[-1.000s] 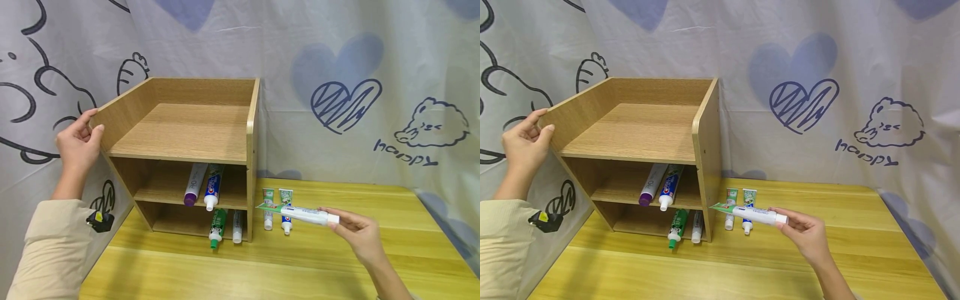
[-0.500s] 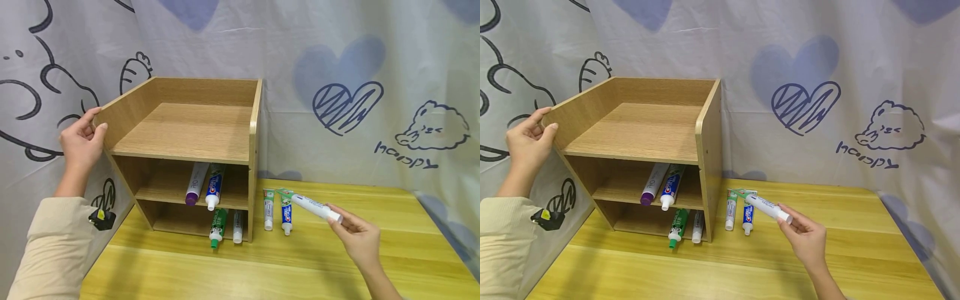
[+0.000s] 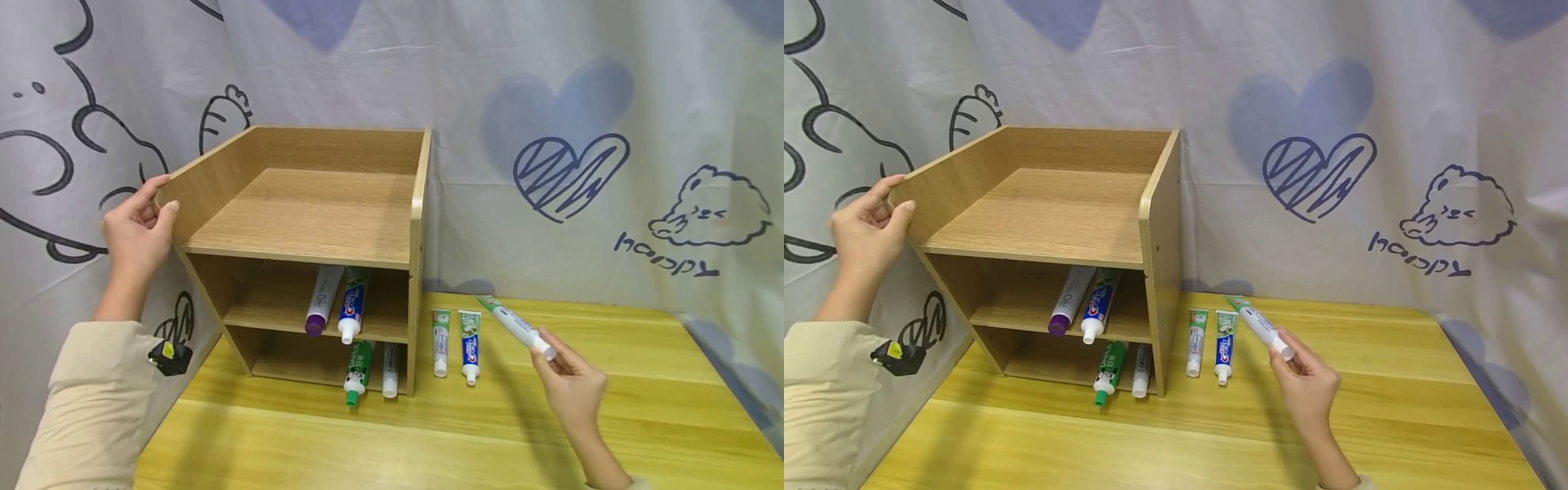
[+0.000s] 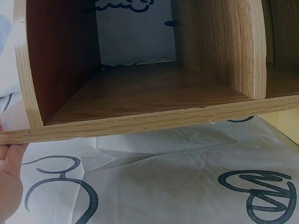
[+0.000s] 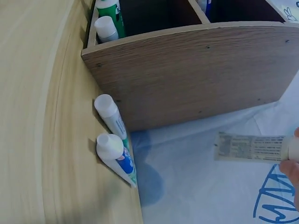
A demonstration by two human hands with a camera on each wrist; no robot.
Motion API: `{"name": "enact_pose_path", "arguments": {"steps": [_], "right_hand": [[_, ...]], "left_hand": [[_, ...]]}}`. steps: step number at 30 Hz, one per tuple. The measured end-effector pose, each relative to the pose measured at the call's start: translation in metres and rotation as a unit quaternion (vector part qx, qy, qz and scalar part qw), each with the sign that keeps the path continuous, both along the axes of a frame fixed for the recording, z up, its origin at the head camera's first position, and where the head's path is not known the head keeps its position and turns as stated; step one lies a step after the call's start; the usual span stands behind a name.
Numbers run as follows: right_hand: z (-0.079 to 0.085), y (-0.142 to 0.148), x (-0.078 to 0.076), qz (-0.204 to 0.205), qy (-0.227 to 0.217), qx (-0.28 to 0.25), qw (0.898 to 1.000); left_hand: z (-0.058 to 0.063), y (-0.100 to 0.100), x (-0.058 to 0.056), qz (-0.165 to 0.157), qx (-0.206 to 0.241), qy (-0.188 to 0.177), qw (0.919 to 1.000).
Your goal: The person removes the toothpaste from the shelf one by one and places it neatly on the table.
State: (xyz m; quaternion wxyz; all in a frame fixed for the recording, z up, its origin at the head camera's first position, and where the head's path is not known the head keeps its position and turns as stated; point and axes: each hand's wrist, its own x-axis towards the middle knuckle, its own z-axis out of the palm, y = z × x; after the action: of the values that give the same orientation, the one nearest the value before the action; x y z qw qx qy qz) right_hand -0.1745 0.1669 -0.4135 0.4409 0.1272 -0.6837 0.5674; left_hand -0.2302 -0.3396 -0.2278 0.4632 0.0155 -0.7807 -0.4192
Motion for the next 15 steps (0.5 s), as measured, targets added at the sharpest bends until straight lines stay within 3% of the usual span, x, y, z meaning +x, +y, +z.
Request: {"name": "enact_pose_path", "arguments": {"steps": [8, 15], "right_hand": [[-0.014, -0.01, -0.014, -0.063, 0.06, 0.038, 0.995], [-0.036, -0.015, -0.024, -0.084, 0.04, 0.052, 0.994]], "left_hand": [[0.0, 0.0, 0.0, -0.006, 0.013, -0.002, 0.9999], [0.0, 0.001, 0.001, -0.004, 0.012, -0.003, 0.9999]]}}
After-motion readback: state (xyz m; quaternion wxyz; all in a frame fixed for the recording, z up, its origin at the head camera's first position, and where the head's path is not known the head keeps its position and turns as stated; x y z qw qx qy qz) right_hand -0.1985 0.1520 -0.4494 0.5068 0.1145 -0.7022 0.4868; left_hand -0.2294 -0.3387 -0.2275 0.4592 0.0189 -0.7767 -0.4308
